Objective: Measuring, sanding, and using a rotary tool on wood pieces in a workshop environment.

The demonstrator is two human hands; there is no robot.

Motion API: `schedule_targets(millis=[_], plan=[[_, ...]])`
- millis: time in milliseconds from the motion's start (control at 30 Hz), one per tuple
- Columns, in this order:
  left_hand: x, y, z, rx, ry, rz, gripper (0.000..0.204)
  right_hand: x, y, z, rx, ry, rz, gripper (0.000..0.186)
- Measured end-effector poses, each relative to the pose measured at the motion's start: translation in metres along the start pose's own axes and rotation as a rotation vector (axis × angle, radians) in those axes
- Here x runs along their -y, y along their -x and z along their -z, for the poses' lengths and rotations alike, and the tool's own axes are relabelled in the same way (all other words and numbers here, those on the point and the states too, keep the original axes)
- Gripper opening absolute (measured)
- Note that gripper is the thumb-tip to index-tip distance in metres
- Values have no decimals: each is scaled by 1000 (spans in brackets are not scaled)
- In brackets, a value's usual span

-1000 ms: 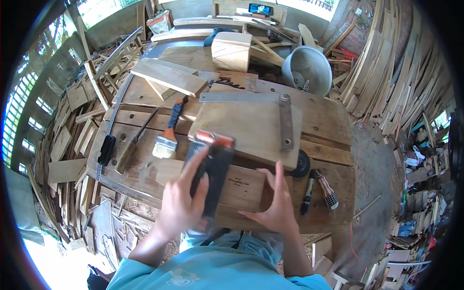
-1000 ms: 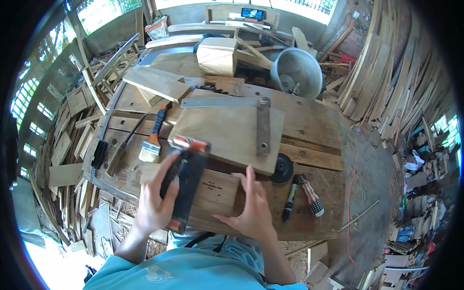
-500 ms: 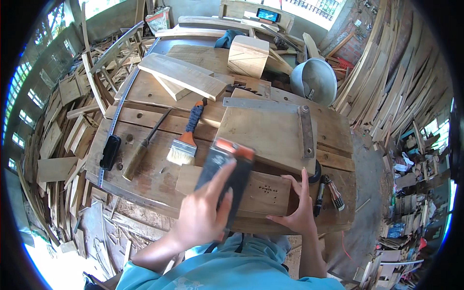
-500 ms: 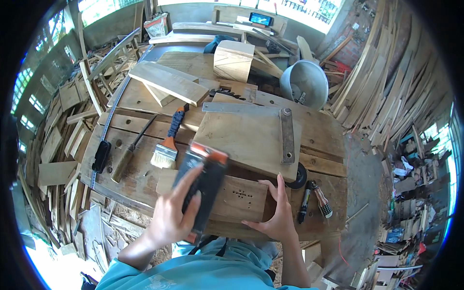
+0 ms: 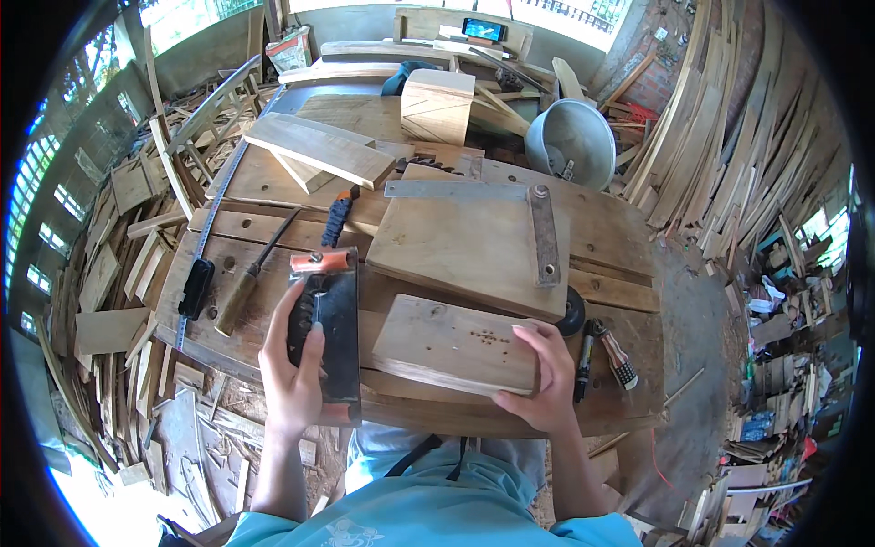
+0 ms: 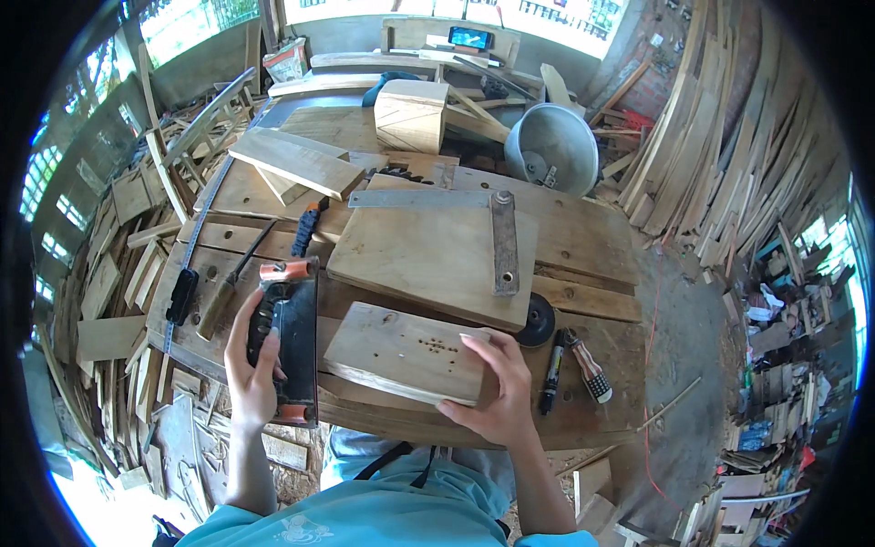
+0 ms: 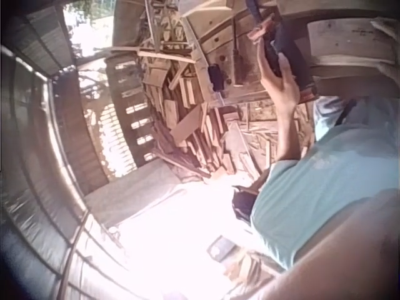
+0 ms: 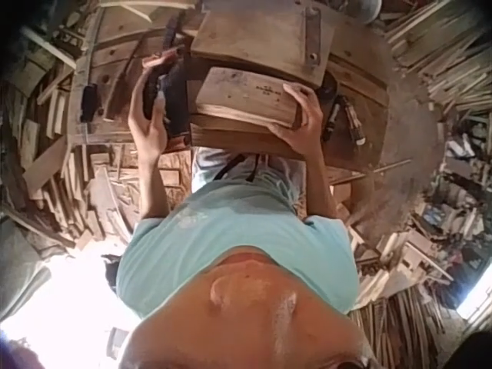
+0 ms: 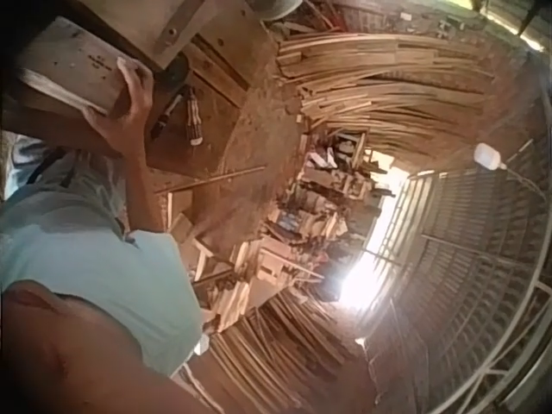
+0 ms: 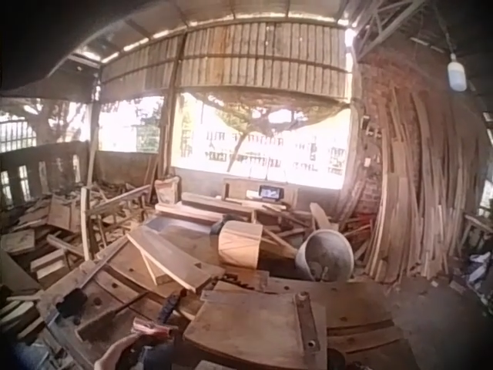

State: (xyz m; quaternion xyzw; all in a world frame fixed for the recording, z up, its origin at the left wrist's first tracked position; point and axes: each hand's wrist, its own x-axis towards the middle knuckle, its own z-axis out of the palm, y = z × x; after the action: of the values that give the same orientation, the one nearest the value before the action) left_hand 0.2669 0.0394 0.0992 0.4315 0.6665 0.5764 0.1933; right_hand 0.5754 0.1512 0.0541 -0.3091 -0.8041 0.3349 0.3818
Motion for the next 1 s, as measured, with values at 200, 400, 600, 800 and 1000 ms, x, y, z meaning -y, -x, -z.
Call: schedule_targets(millis=[200, 400, 600, 800, 1000], plan=[[6, 8, -16, 41, -91, 4, 52, -8, 7, 8, -304, -283, 32, 79], [4, 9, -19, 32, -159, -13, 55, 17, -12, 19, -354, -260, 171, 102], [1, 10, -21, 49, -79, 16, 60, 37, -39, 24, -282, -249, 302, 118], [-11, 7, 0, -117, -536, -169, 69, 54, -65, 6, -211, -192, 320, 111], [-60, -7, -23, 465, -187, -477, 113, 60, -70, -11, -115, -150, 322, 120]])
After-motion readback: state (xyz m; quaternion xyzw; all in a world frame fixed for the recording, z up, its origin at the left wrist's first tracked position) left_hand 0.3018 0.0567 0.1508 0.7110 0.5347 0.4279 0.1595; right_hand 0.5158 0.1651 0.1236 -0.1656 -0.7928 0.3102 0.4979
